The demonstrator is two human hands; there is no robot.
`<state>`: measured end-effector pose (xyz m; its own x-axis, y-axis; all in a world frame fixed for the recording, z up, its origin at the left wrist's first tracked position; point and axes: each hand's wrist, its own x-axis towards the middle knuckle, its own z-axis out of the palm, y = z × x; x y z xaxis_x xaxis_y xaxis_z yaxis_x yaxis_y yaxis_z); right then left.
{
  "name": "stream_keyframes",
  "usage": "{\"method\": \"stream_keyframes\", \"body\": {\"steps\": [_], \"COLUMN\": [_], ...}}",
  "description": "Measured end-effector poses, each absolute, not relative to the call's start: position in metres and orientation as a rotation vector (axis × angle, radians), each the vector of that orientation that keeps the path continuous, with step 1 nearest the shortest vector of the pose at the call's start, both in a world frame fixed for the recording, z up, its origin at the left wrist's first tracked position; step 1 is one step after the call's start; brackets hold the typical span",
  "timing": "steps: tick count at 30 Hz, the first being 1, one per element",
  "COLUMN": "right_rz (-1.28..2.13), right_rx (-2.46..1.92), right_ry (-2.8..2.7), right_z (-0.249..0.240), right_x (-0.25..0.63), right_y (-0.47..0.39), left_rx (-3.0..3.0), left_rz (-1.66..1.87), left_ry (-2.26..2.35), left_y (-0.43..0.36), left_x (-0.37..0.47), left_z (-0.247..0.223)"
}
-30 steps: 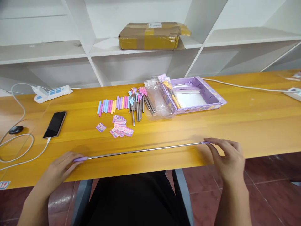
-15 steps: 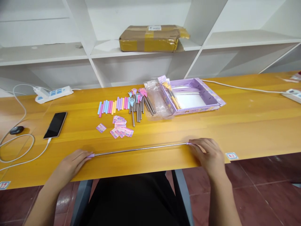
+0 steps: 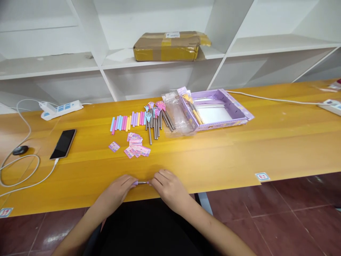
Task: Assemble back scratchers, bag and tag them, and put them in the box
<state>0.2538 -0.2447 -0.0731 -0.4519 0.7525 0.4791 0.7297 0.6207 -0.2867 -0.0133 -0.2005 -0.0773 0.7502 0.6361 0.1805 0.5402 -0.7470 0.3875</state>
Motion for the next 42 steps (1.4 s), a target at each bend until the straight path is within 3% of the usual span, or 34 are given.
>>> {"method": "stream_keyframes", "body": {"steps": [9,21,29,35,42], "right_rz": [0.221,0.103,0.072,-0.044,-0.313], "right_rx": [-1.154,-1.181,-1.17,-1.213,-1.455], "right_ry": [-2.174,-2.228,-2.233,-2.173,-1.961], "right_z": [-0.088,-0.072,-0.065,-0.062,-0.094], "right_x": [0.258,0.27,0.286,0.341,0.476], "right_y": [-0.235,-0.236,-0.234,-0.238,-0.259], "left_rx": [2.682,2.542,2.86,2.959,2.968], "left_rz": [0.551,0.545,0.652,0.624,0.577], "left_ry": [1.004,1.055,1.087,1.163,1.446], "left_y": [-0.191,-0.194,-0.184,-0.168,-0.149], "left_x": [-0.013,-0.017,-0.022,-0.063,-0.168], "left_z": [-0.079,-0.08,-0.069,-0.064,-0.067]}}
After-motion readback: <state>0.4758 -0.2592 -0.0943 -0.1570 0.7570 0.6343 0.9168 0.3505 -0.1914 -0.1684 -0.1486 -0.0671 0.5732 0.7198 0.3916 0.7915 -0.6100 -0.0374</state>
